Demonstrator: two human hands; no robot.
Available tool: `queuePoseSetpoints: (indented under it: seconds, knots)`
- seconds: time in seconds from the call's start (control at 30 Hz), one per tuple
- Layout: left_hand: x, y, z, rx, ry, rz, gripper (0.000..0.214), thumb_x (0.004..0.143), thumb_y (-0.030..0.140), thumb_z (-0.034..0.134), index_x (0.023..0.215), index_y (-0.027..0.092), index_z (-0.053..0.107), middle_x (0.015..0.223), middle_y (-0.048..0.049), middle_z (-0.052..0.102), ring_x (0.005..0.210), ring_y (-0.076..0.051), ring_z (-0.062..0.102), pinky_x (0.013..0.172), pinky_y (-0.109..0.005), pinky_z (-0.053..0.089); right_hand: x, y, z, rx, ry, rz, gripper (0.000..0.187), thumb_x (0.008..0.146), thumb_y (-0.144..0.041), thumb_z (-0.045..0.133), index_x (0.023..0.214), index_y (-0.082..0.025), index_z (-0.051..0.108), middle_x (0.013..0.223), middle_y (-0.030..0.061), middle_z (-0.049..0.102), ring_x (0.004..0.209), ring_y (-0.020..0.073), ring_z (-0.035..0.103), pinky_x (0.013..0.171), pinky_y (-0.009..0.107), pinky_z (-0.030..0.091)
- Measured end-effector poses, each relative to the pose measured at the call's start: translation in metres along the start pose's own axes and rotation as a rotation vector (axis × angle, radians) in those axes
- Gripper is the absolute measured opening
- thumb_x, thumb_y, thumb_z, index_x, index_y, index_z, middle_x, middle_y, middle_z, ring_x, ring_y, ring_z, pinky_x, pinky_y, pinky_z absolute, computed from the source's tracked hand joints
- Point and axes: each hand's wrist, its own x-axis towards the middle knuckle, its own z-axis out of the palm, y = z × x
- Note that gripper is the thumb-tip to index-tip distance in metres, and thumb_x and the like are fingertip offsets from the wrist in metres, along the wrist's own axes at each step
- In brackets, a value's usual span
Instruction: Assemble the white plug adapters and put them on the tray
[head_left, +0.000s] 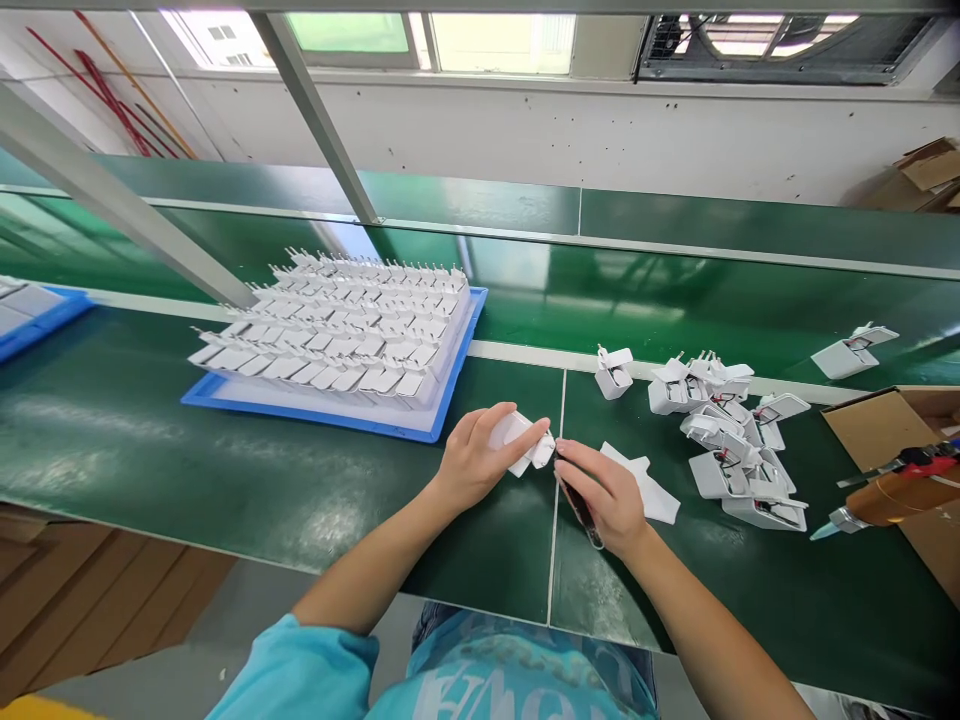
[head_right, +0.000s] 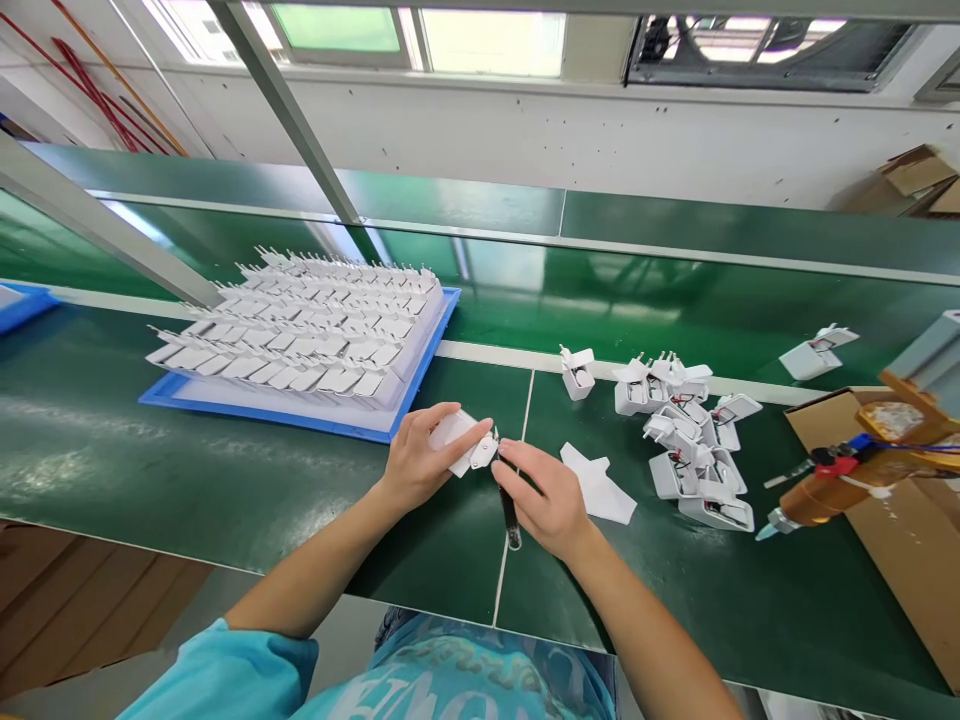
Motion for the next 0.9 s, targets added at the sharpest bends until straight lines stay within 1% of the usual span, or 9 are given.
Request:
queuePoseSetpoints:
  seconds: [0.13, 0.27, 0.37, 0.43, 0.53, 0.6, 0.7, 0.77, 0.9]
  knots:
    - [0.000, -0.002, 0.003, -0.117, -0.092, -0.096, 0.039, 0.092, 0.020, 0.060, 0.126, 0.037, 0.064, 0.118, -0.0076, 0.058, 0.099, -0.020, 0.060, 0.089, -0.032, 0.050, -0.004, 0.004, 0.000, -0.059, 0.046, 0.049, 0.051, 0.085, -0.004, 0.061, 0.132, -0.024, 0.055, 0.119, 0.0115, 0.070, 0.107, 0.0218, 0.070, 0.087, 0.034, 0.063]
    - [0.006, 0.000, 0.006, -0.416, -0.153, -0.308, 0.031, 0.088, 0.022, 0.061, 0.119, 0.022, 0.065, 0.120, -0.0124, 0.062, 0.111, -0.024, 0.060, 0.095, -0.039, 0.051, -0.007, 0.015, 0.003, -0.299, -0.209, 0.037, 0.032, 0.091, -0.009, 0.051, 0.116, -0.024, 0.065, 0.112, 0.0095, 0.072, 0.098, 0.0200, 0.072, 0.077, 0.029, 0.062]
    - [0.012, 0.005, 0.002, -0.784, -0.308, -0.587, 0.034, 0.086, 0.028, 0.064, 0.119, 0.017, 0.061, 0.116, -0.0128, 0.067, 0.107, -0.024, 0.064, 0.098, -0.041, 0.050, -0.009, 0.026, 0.006, -0.400, -0.380, 0.082, 0.030, 0.090, -0.006, 0.047, 0.105, -0.022, 0.067, 0.107, 0.0093, 0.071, 0.097, 0.0211, 0.070, 0.073, 0.031, 0.061]
    - [0.013, 0.008, 0.000, -1.051, -0.407, -0.754, 0.040, 0.084, 0.033, 0.067, 0.119, 0.015, 0.059, 0.113, -0.0131, 0.069, 0.102, -0.023, 0.066, 0.093, -0.039, 0.052, -0.010, 0.031, 0.008, -0.369, -0.445, 0.102, 0.030, 0.088, -0.001, 0.046, 0.096, -0.021, 0.068, 0.101, 0.0093, 0.070, 0.099, 0.0226, 0.068, 0.077, 0.034, 0.060]
    - [0.011, 0.011, -0.001, -1.349, -0.422, -0.857, 0.052, 0.077, 0.041, 0.074, 0.118, 0.013, 0.056, 0.107, -0.0142, 0.069, 0.096, -0.025, 0.068, 0.084, -0.037, 0.055, -0.011, 0.033, 0.011, -0.323, -0.481, 0.125, 0.030, 0.084, 0.002, 0.046, 0.082, -0.020, 0.067, 0.091, 0.0083, 0.068, 0.092, 0.0230, 0.067, 0.079, 0.038, 0.059]
    - [0.010, 0.012, -0.001, -1.399, -0.423, -0.852, 0.056, 0.075, 0.043, 0.076, 0.118, 0.013, 0.056, 0.104, -0.0137, 0.069, 0.092, -0.024, 0.068, 0.080, -0.035, 0.055, -0.009, 0.030, 0.010, -0.292, -0.469, 0.149, 0.029, 0.084, 0.001, 0.047, 0.082, -0.020, 0.066, 0.087, 0.0073, 0.068, 0.085, 0.0221, 0.067, 0.076, 0.038, 0.059]
    - [0.009, 0.014, -0.002, -1.204, -0.463, -0.757, 0.049, 0.081, 0.040, 0.071, 0.120, 0.014, 0.056, 0.102, -0.0113, 0.068, 0.088, -0.021, 0.067, 0.080, -0.033, 0.054, -0.002, 0.022, 0.005, -0.226, -0.382, 0.222, 0.027, 0.089, -0.005, 0.047, 0.100, -0.021, 0.066, 0.093, 0.0070, 0.070, 0.085, 0.0198, 0.068, 0.075, 0.034, 0.059]
    - [0.007, 0.017, 0.000, -0.951, -0.425, -0.625, 0.043, 0.083, 0.035, 0.068, 0.119, 0.016, 0.057, 0.103, -0.0105, 0.068, 0.090, -0.021, 0.067, 0.081, -0.034, 0.054, 0.003, 0.014, 0.001, -0.085, -0.261, 0.329, 0.024, 0.093, -0.013, 0.048, 0.110, -0.022, 0.063, 0.097, 0.0058, 0.071, 0.087, 0.0173, 0.069, 0.075, 0.030, 0.060]
    - [0.000, 0.021, 0.010, -0.546, -0.322, -0.279, 0.045, 0.085, 0.025, 0.060, 0.129, 0.017, 0.051, 0.116, -0.0150, 0.065, 0.107, -0.027, 0.063, 0.090, -0.041, 0.052, 0.008, -0.002, 0.001, 0.208, -0.088, 0.517, 0.021, 0.091, -0.032, 0.060, 0.110, -0.024, 0.060, 0.093, 0.0034, 0.070, 0.084, 0.0161, 0.069, 0.069, 0.027, 0.062]
